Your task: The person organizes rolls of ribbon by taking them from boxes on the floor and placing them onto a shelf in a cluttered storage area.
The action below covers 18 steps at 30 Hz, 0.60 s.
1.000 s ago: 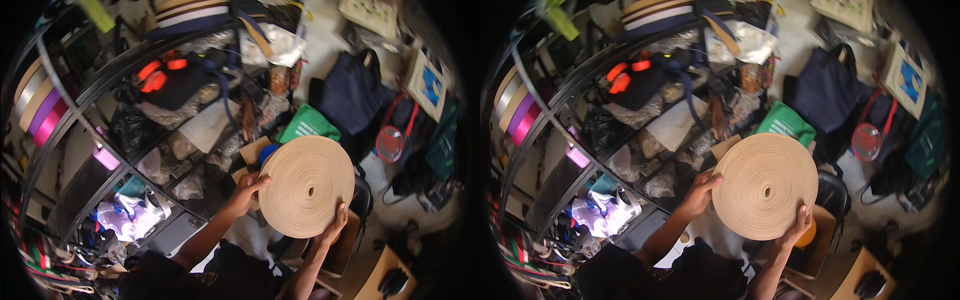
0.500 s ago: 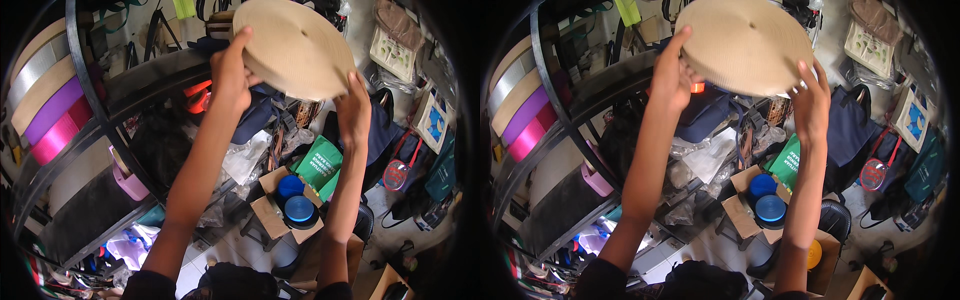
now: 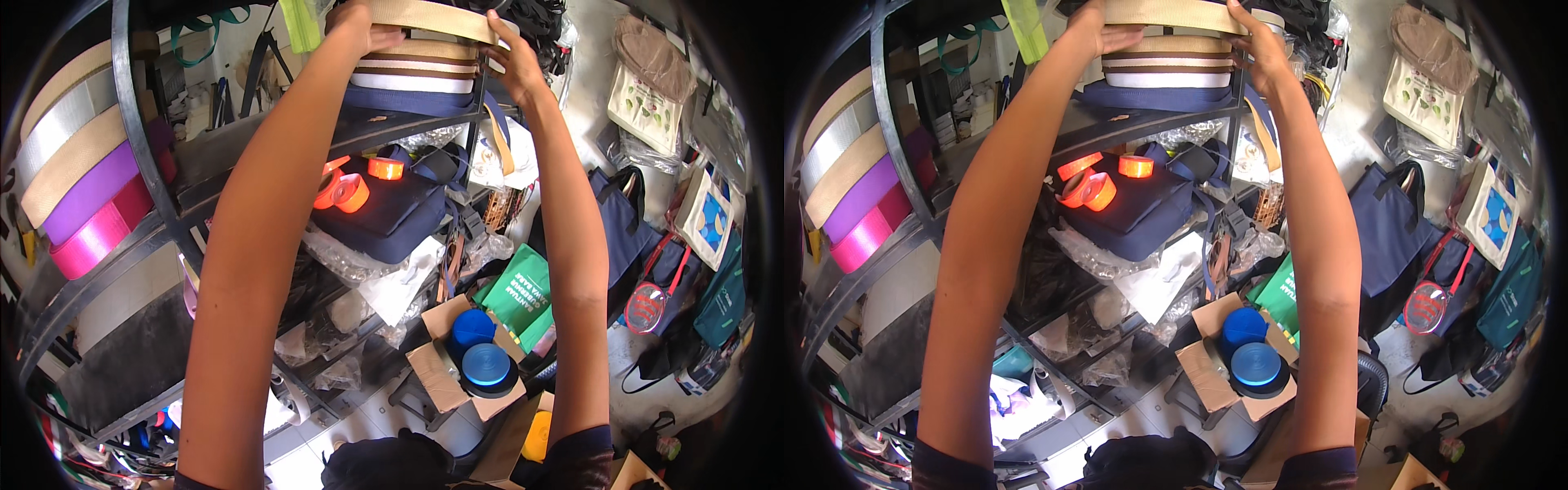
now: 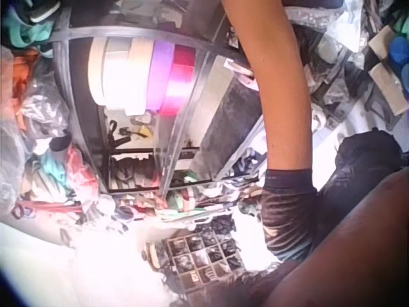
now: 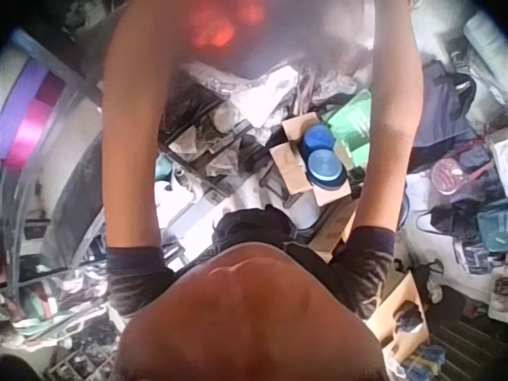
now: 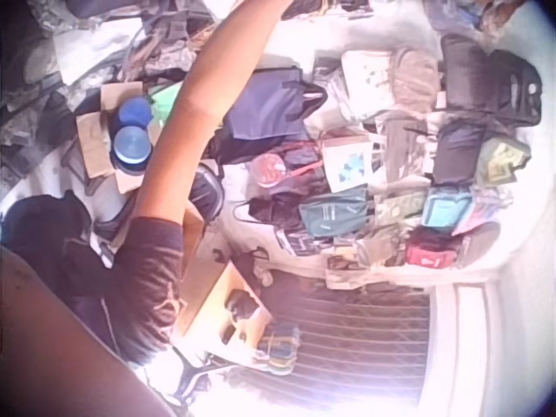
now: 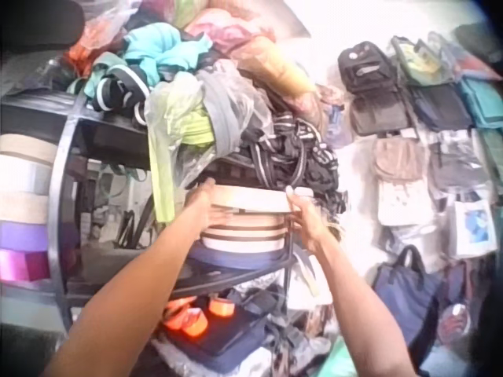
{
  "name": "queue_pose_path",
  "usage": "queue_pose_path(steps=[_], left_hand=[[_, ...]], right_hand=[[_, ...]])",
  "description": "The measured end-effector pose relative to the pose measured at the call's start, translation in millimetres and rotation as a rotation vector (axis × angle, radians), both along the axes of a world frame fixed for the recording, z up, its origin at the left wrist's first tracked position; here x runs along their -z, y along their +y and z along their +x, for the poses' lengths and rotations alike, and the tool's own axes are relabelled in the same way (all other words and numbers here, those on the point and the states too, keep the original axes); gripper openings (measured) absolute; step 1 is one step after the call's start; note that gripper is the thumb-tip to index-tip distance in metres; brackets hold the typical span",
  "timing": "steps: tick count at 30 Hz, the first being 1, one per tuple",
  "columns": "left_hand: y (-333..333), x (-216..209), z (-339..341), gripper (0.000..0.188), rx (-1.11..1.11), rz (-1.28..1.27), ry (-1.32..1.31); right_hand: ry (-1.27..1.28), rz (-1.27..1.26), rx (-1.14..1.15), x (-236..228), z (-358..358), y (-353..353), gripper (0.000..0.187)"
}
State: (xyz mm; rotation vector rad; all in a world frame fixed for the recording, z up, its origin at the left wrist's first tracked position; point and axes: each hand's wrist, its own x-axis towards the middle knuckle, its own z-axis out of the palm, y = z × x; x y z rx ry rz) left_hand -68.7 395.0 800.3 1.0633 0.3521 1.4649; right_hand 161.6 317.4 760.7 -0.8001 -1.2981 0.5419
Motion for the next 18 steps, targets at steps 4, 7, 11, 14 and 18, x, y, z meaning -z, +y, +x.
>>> queue_pose_path(steps=[4,7,11,14,18], left_hand=[[-12.5,12.0,17.8,0.076,-0.71,0.066,0.881],[41.4,4.0,14.0,0.085,-0.973,0.046,1.118],[44.9,14.5,38.5,0.083,-0.783,0.225,1.016],[49.6,8.8,47.8,0.084,-0.878,0.243,1.008],[57.9,15.9,42.4,0.087,-0.892,0.298,1.039]], right_hand=[[-0.175,-0.016,0.194,12.1,14.5,28.1,0.108],[-0.151,-0.016,0.193,6.9,6.2,46.9,0.107],[-0.153,0.097,0.298,16.3,34.6,89.8,0.087],[-0.249,0.111,0.427,0.7,40.0,109.5,0.066],[-0.375,-0.019,0.807,-1.0,18.1,103.1,0.054]])
